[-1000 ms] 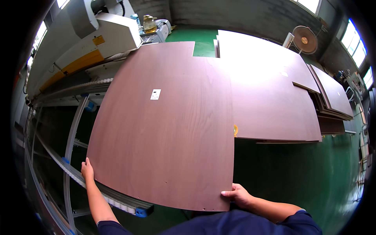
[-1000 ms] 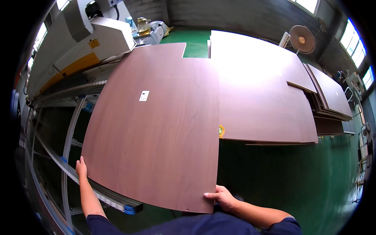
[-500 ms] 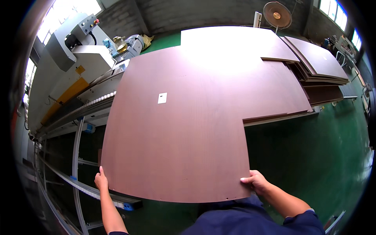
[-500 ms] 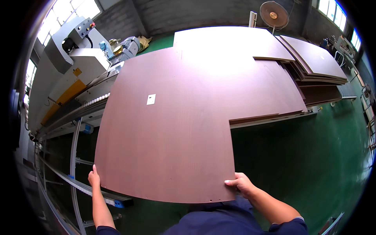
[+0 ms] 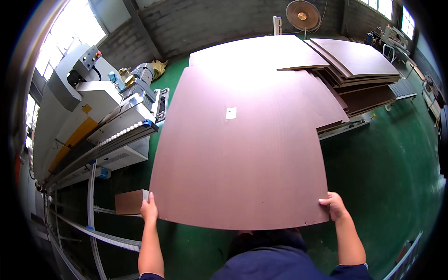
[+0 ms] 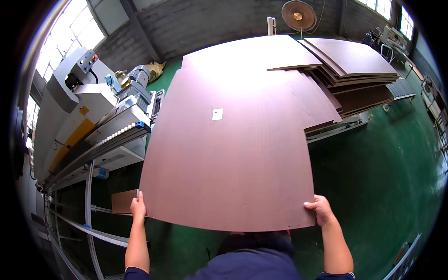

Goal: The person feeds wooden boards into an edge banding machine, stacks the processed boards onto a cart, and pushes the cart across the workshop.

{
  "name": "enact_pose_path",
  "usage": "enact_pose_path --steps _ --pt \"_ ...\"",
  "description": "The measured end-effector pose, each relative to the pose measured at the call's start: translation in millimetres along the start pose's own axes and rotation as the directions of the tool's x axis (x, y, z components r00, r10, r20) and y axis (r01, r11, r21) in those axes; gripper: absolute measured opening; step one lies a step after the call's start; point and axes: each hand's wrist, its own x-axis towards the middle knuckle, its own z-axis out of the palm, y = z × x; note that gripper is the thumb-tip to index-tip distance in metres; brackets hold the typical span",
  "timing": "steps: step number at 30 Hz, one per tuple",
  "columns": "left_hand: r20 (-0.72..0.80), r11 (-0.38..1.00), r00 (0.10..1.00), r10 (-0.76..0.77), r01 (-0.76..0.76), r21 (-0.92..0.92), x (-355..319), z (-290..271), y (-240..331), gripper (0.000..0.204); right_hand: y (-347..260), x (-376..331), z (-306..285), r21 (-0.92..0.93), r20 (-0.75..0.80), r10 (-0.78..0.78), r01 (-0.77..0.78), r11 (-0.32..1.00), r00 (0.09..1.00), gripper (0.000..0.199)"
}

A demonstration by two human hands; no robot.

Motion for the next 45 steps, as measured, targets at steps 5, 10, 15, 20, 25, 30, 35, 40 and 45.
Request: enact_pose_path --steps 5,10,15,20,25,30,35,40,45 --pt "0.076 0.991 0.99 0.12 -0.115 -0.071 -20 31 66 0.06 -40 29 -39 -0.12 -0.172 -0.226 0.207 0.971 0.959 0.019" --pt "-0.022 0.847 0.853 0.521 -0.52 -0.106 -65 37 120 0.074 -45 35 -29 -0.946 -0.254 -0.839 0.056 0.318 0.482 0.036" --pt "0.151 0.553 0.542 0.827 -0.832 -0.039 -90 29 143 0.091 -9 40 6 -0.988 0.03 -0.954 0.155 0.018 0.3 0.037" --pt "0.084 0.539 0.539 0.838 -0.842 0.029 -92 45 144 0.091 -14 65 20 -0.993 0.029 -0.989 0.118 -0.012 0.147 0.029" --pt "0.058 0.593 0.597 0.8 -0.802 0.068 -103 56 182 0.092 -54 108 2 -0.988 0.061 -0.991 0.148 -0.042 0.122 0.028" --pt "-0.006 0.598 0.601 0.799 -0.794 0.107 -94 85 230 0.087 -95 168 -8 -0.998 0.037 -0.981 0.048 -0.029 0.19 0.027" --pt "-0.028 0.615 0.618 0.786 -0.776 0.138 -76 109 265 0.083 -111 192 39 -0.997 -0.076 -0.973 0.009 0.08 0.217 0.034" --pt "-0.019 0.668 0.671 0.741 -0.734 0.126 -67 108 289 0.081 -88 211 112 -0.966 0.117 -0.94 0.257 -0.032 0.32 0.039" --pt "-0.016 0.642 0.645 0.764 -0.758 0.112 -58 113 309 0.082 -89 233 131 -0.978 0.209 -0.951 0.028 -0.208 0.229 0.035"
